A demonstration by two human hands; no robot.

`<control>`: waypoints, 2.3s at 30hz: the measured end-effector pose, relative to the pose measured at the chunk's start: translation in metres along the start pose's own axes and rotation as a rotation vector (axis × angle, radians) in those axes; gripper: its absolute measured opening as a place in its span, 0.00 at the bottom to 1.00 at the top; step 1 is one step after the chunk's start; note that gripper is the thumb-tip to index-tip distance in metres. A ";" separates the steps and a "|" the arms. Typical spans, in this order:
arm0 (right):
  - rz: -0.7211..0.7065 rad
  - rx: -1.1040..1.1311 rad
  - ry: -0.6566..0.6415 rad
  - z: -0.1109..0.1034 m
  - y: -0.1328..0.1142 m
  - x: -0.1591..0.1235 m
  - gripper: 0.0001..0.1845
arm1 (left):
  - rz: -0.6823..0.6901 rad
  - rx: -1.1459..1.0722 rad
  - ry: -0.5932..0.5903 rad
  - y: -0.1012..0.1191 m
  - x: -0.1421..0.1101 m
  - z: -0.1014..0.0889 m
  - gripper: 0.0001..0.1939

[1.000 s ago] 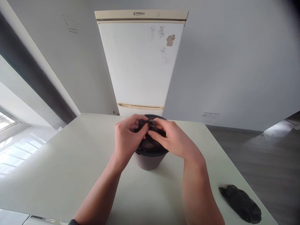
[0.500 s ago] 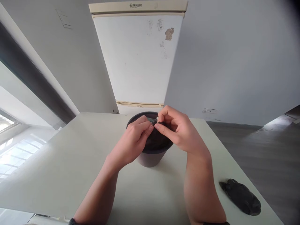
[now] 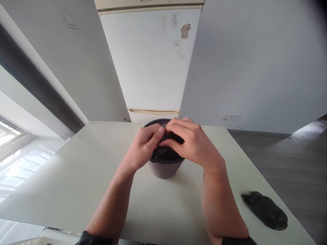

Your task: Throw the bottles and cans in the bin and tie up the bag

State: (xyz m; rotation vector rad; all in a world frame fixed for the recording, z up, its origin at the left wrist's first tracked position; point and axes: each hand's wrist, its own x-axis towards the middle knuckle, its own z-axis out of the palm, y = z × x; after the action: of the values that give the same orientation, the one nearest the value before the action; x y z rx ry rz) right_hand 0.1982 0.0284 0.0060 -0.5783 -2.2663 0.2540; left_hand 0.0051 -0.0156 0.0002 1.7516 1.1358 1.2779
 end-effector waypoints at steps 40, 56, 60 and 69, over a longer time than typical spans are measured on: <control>0.173 -0.246 -0.062 -0.009 0.012 -0.006 0.23 | -0.153 0.136 0.447 -0.025 0.010 -0.035 0.15; 0.421 0.202 0.095 0.012 -0.004 0.003 0.07 | 0.082 0.092 0.478 -0.019 0.013 -0.021 0.11; 0.418 -0.011 -0.146 0.022 -0.001 0.006 0.16 | 0.165 0.016 0.399 -0.020 0.009 -0.017 0.14; 0.351 0.029 -0.136 0.011 0.000 0.011 0.12 | 0.127 0.129 0.501 -0.010 0.018 0.002 0.20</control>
State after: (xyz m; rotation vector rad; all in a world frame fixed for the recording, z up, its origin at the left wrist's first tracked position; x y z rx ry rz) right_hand 0.1834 0.0334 0.0050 -0.9692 -2.2754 0.5114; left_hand 0.0068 0.0044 -0.0024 1.6606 1.4226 1.8241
